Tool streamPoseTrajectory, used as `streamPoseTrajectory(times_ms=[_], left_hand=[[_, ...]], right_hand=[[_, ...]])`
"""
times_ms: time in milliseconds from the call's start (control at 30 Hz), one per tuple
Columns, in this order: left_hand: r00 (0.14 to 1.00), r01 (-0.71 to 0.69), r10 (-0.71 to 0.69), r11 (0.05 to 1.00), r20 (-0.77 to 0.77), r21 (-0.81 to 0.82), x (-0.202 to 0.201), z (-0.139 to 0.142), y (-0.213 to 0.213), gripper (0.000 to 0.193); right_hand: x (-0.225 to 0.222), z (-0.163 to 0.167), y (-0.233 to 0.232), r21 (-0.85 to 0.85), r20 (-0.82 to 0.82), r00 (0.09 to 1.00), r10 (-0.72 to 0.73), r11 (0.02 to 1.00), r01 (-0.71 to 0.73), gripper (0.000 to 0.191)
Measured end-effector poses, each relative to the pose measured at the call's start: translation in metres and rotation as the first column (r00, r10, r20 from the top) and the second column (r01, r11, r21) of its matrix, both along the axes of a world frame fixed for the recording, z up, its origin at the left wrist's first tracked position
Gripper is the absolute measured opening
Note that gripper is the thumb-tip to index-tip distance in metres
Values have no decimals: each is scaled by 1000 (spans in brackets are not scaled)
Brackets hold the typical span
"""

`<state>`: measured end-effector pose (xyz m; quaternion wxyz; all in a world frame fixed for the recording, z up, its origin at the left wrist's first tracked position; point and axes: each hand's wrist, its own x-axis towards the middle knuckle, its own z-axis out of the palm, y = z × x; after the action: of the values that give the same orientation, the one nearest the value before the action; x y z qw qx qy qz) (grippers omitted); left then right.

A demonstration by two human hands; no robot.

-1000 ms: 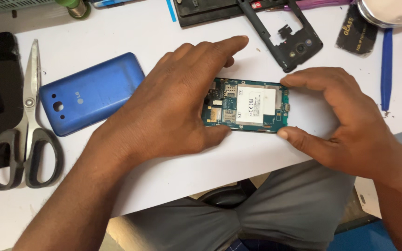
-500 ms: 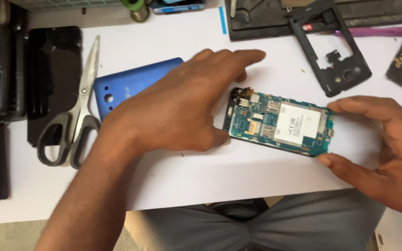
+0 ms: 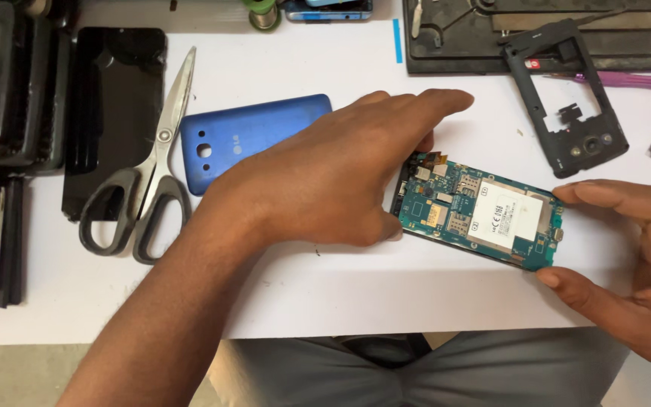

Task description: The person handles a disassembled smartphone, detaches and reattaches a ribbon cable, places the motherboard onto the screen assembly, and sprays and brushes the board. The person then inspects the board and reconnects the cable.

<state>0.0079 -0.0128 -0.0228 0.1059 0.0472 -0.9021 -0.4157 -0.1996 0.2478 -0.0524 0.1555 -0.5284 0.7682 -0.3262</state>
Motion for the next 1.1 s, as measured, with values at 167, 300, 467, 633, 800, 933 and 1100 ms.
streamPoseTrajectory(times_ms=[167, 300, 467, 633, 800, 933, 1100], left_hand=[[1000, 1, -1, 1000, -25, 1, -1, -4, 0, 99], [1000, 3, -3, 1000, -27, 1, -3, -5, 1, 100], [1000, 5, -5, 1000, -9, 12, -2, -2, 2, 99], [1000, 5, -5, 1000, 26, 9, 0, 3, 3, 98], [1000, 9, -10, 1000, 6, 21, 2, 5, 5, 99], [1000, 14, -14, 1000, 23, 17, 2, 8, 5, 101], [994, -10, 11, 1000, 109, -13, -1, 10, 7, 100]], right_hand=[[3, 1, -2, -63, 7, 1000, 26, 998, -25, 73], [2, 5, -6, 3, -130, 991, 41, 999, -41, 73], [10, 10, -8, 17, -105, 994, -15, 1000, 16, 72], [15, 18, -13, -28, -152, 986, 65, 997, -70, 70], [19, 26, -11, -35, -100, 994, 43, 998, -47, 68], [18, 28, -10, -73, -96, 991, 93, 992, -100, 67], [17, 29, -10, -34, -144, 987, 78, 996, -84, 68]])
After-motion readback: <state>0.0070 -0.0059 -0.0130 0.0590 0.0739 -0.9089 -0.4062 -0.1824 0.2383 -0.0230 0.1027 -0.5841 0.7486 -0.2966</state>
